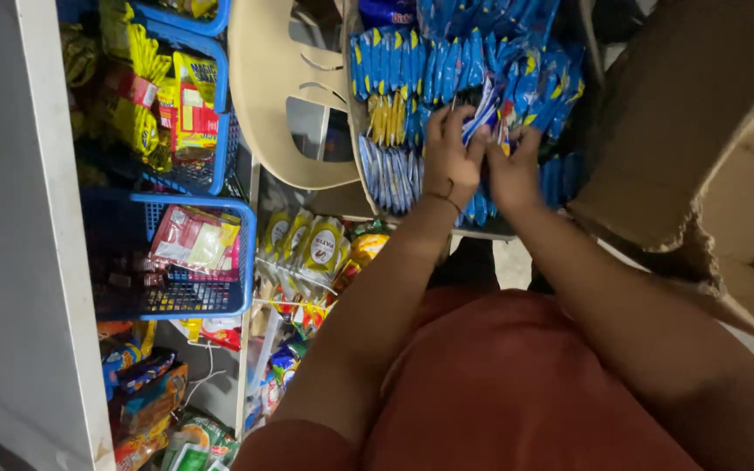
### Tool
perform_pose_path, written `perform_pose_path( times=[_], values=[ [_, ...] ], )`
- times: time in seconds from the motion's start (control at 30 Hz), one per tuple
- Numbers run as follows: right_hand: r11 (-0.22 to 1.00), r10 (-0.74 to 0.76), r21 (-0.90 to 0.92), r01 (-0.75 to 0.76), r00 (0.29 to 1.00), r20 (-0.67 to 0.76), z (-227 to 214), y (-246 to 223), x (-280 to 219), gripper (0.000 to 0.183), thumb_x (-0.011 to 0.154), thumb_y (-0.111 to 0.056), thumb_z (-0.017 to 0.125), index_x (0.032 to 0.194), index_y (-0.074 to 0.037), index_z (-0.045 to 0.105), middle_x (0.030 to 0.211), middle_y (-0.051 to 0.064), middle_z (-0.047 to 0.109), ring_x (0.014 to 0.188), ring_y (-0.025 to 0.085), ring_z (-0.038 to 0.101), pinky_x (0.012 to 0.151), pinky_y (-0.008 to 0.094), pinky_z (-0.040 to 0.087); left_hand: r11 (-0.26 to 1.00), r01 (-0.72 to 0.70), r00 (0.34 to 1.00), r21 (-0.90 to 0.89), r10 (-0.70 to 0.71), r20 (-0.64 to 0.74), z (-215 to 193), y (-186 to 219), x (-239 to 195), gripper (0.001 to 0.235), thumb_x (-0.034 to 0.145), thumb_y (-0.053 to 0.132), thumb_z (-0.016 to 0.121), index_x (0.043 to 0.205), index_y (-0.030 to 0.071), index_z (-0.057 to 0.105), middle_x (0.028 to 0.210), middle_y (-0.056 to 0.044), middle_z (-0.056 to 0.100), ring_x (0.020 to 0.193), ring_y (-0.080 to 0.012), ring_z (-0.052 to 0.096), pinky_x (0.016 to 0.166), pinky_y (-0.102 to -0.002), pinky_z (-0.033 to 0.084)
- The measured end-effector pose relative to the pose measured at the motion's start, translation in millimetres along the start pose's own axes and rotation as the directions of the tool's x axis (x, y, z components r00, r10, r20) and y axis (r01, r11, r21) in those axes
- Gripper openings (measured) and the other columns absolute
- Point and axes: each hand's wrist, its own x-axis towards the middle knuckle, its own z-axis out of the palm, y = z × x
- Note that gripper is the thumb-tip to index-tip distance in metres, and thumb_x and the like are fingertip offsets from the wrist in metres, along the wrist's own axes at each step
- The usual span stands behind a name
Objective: Organizing small product packets from a cardboard box into a storage container.
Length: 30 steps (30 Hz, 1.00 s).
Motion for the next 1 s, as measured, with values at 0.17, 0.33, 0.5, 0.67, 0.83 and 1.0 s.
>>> perform_pose_path(
  times=[0.17, 0.33, 0.5, 0.67, 0.83, 1.0],
  values=[
    [0.992, -0.126, 0.037, 0.124, 0.99, 0.058, 3, -11, -7, 0.038, 0.104, -0.021, 0.07, 0.124, -0.001, 0.044, 0.11, 0.015, 0.058, 0.101, 0.024, 0.058, 0.091, 0.038, 0.049, 0.997, 0.034, 0.997, 0.066, -0.03, -0.067, 0, 3, -7, 0.037, 0.1, 0.025, 0.065, 0.131, 0.006, 0.058, 0.142, -0.028, 0.049, 0.129, -0.048, 0.052, 0.111, -0.05, 0.044],
    [0.964, -0.231, -0.114, 0.241, 0.968, 0.095, 22, 22, 20, 0.032, 0.107, -0.02, 0.069, 0.122, -0.001, 0.048, 0.108, 0.016, 0.059, 0.099, 0.026, 0.058, 0.09, 0.041, 0.049, 0.99, 0.126, 0.99, 0.065, -0.121, -0.076, 23, -25, 6, 0.034, 0.099, 0.023, 0.062, 0.13, 0.007, 0.058, 0.14, -0.025, 0.051, 0.129, -0.0454, 0.053, 0.112, -0.05, 0.044],
    [0.985, -0.119, 0.143, 0.095, 0.979, 0.166, 42, 60, 36, 0.035, 0.109, -0.023, 0.067, 0.122, 0.0, 0.044, 0.107, 0.013, 0.059, 0.095, 0.025, 0.056, 0.084, 0.039, 0.05, 0.94, 0.257, 0.965, 0.226, -0.263, -0.004, 38, -51, 14, 0.041, 0.095, 0.024, 0.065, 0.133, 0.014, 0.054, 0.148, -0.023, 0.043, 0.131, -0.0481, 0.043, 0.111, -0.054, 0.035],
    [0.989, -0.083, -0.116, 0.094, 0.991, 0.102, 34, 19, 28, 0.033, 0.103, -0.021, 0.073, 0.111, 0.0, 0.049, 0.095, 0.014, 0.062, 0.083, 0.026, 0.059, 0.073, 0.04, 0.05, 0.944, 0.24, 0.966, 0.224, -0.256, 0.043, 33, -60, 12, 0.046, 0.093, 0.026, 0.067, 0.136, 0.015, 0.053, 0.148, -0.022, 0.042, 0.13, -0.0488, 0.043, 0.112, -0.054, 0.037],
    [0.94, -0.109, -0.318, 0.124, 0.992, 0.063, 7, -13, 13, 0.028, 0.089, -0.012, 0.079, 0.098, 0.002, 0.056, 0.087, 0.016, 0.064, 0.079, 0.028, 0.062, 0.071, 0.041, 0.051, 0.973, 0.156, 0.985, 0.169, -0.166, 0.045, -6, -31, 8, 0.046, 0.091, 0.024, 0.071, 0.133, 0.013, 0.057, 0.148, -0.022, 0.042, 0.134, -0.047, 0.044, 0.114, -0.053, 0.037],
    [0.966, -0.19, 0.209, 0.155, 0.969, 0.155, -23, 31, 11, 0.02, 0.096, -0.004, 0.064, 0.115, 0.0, 0.067, 0.118, 0.012, 0.065, 0.113, 0.022, 0.061, 0.1, 0.035, 0.048, 0.997, 0.067, 0.997, 0.031, -0.066, -0.043, -44, -21, -4, 0.051, 0.084, 0.01, 0.071, 0.132, 0.004, 0.056, 0.15, -0.021, 0.043, 0.143, -0.043, 0.043, 0.121, -0.051, 0.036]
  ],
)
